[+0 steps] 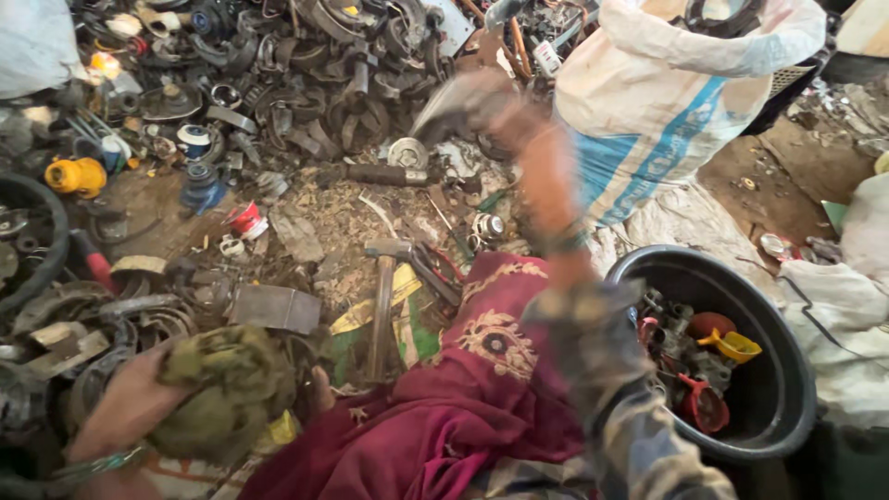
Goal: The person sits on the floor and repeatedly hammers a metal part placed on a block. They adjust the part's position and orientation between strikes, using a cloth to hold it. The person continues this repetitive hammering action throughout the clip.
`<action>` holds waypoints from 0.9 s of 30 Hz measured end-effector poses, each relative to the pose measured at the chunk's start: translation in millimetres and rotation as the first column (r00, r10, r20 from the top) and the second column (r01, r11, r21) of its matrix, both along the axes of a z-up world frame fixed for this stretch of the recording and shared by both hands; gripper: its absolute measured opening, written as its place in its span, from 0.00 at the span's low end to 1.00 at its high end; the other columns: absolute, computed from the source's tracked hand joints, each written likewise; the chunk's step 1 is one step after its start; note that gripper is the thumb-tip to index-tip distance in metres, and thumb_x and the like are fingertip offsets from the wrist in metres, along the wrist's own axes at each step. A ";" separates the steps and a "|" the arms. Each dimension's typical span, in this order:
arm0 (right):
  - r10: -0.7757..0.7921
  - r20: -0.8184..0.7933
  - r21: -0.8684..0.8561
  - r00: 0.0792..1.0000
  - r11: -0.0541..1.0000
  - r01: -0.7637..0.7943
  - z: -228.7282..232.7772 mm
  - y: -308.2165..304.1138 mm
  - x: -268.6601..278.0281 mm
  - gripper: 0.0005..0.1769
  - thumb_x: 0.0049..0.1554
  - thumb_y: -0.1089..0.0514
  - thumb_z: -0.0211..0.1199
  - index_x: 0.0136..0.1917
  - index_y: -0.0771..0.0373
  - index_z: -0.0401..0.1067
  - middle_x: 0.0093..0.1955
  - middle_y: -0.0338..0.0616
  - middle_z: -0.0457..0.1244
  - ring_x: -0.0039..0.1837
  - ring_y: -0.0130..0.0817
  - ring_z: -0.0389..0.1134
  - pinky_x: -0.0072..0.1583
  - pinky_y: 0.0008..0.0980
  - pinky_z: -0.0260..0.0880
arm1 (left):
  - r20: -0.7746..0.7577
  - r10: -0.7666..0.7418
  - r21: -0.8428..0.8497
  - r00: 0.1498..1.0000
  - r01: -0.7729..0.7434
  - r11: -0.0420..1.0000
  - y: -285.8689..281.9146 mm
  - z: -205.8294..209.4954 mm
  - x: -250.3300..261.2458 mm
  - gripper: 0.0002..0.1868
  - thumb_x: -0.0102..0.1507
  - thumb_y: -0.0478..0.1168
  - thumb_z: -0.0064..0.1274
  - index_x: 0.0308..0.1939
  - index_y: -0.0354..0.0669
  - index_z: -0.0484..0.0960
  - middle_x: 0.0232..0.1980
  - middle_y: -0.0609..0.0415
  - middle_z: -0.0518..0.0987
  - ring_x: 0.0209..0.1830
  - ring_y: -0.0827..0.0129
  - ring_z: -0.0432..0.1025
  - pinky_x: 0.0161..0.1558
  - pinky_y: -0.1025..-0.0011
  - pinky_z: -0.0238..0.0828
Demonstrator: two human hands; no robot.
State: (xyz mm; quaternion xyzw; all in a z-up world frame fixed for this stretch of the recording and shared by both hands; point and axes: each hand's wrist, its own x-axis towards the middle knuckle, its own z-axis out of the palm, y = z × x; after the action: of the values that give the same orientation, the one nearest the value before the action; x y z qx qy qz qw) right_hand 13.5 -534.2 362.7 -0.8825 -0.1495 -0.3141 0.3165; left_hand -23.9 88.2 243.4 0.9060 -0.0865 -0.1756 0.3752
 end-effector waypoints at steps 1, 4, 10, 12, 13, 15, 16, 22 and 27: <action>0.023 0.056 0.540 0.998 0.840 -0.050 17.5 -26.4 -3.0 0.20 0.73 0.54 0.51 0.74 0.62 0.67 0.74 0.44 0.65 0.74 0.34 0.67 0.73 0.34 0.66 | 0.013 -0.005 0.100 1.000 0.004 0.995 8.9 0.7 2.5 0.25 0.52 0.42 0.65 0.54 0.46 0.83 0.46 0.48 0.86 0.46 0.56 0.81 0.52 0.61 0.75; -0.141 0.346 0.888 0.928 0.368 -0.276 69.3 -85.6 -13.3 0.28 0.67 0.66 0.65 0.75 0.67 0.57 0.67 0.56 0.62 0.67 0.41 0.70 0.72 0.34 0.74 | 0.062 -0.002 0.184 0.998 -0.010 0.983 21.3 3.5 2.8 0.31 0.49 0.40 0.67 0.58 0.48 0.81 0.48 0.46 0.87 0.49 0.54 0.81 0.54 0.60 0.75; -0.073 -0.067 0.811 0.995 0.576 0.096 39.7 -35.7 -43.4 0.15 0.61 0.62 0.65 0.60 0.69 0.73 0.52 0.43 0.69 0.49 0.30 0.73 0.53 0.29 0.78 | -0.056 -0.007 0.342 0.998 0.026 0.939 37.8 1.9 2.5 0.36 0.49 0.43 0.65 0.64 0.52 0.81 0.48 0.44 0.89 0.50 0.53 0.83 0.55 0.60 0.77; 0.056 -0.321 0.704 0.946 0.682 0.199 10.6 6.0 -39.7 0.13 0.59 0.62 0.64 0.57 0.68 0.74 0.46 0.42 0.70 0.44 0.29 0.73 0.47 0.28 0.77 | -0.136 -0.007 0.392 0.991 0.060 0.918 52.4 -15.2 -0.6 0.34 0.49 0.45 0.64 0.62 0.53 0.84 0.48 0.46 0.89 0.49 0.55 0.84 0.55 0.60 0.79; 0.062 -0.462 0.619 0.885 0.737 0.272 -3.2 28.5 -37.0 0.15 0.56 0.63 0.64 0.57 0.67 0.74 0.45 0.42 0.70 0.42 0.28 0.73 0.45 0.27 0.76 | -0.165 -0.016 0.396 0.986 0.081 0.915 58.2 -28.3 1.7 0.31 0.50 0.48 0.65 0.58 0.52 0.85 0.47 0.47 0.89 0.49 0.56 0.83 0.55 0.60 0.79; 0.276 -0.501 0.625 0.821 0.771 0.122 -26.3 73.5 -28.2 0.13 0.62 0.59 0.62 0.57 0.71 0.76 0.46 0.44 0.71 0.44 0.28 0.73 0.48 0.28 0.76 | -0.224 -0.025 0.487 0.974 0.134 0.863 62.8 -61.1 16.0 0.31 0.51 0.57 0.67 0.55 0.49 0.87 0.48 0.48 0.89 0.49 0.56 0.83 0.54 0.59 0.80; 0.312 -0.543 0.580 0.780 0.811 0.079 -37.5 95.0 -23.6 0.14 0.61 0.58 0.62 0.57 0.70 0.75 0.46 0.44 0.71 0.45 0.28 0.73 0.48 0.29 0.76 | -0.255 -0.028 0.538 0.967 0.165 0.826 59.4 -85.8 17.4 0.29 0.51 0.56 0.66 0.53 0.48 0.87 0.48 0.47 0.88 0.48 0.55 0.83 0.53 0.58 0.80; 0.435 -0.652 0.224 0.620 0.893 -0.391 -113.6 231.3 -0.8 0.31 0.57 0.47 0.68 0.67 0.68 0.68 0.62 0.55 0.68 0.63 0.45 0.69 0.63 0.41 0.69 | -0.208 -0.310 0.524 0.928 0.374 0.765 -27.1 -253.8 22.7 0.19 0.50 0.50 0.60 0.40 0.45 0.89 0.44 0.41 0.86 0.44 0.49 0.82 0.48 0.55 0.79; 0.344 -0.520 -0.168 0.782 0.857 -0.488 -161.9 318.5 28.1 0.59 0.49 0.37 0.76 0.77 0.70 0.49 0.76 0.71 0.48 0.75 0.70 0.49 0.68 0.53 0.53 | -0.177 -0.181 0.431 0.968 0.241 0.870 -63.1 -280.5 25.7 0.20 0.53 0.50 0.61 0.41 0.40 0.87 0.50 0.36 0.82 0.50 0.46 0.79 0.52 0.52 0.76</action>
State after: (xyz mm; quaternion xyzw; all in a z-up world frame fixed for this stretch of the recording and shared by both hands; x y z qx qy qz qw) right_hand 41.6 -215.6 200.8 -0.9127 -0.3058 0.0146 0.2707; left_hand 1.9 25.1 -37.1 0.9396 -0.1173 -0.2897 0.1394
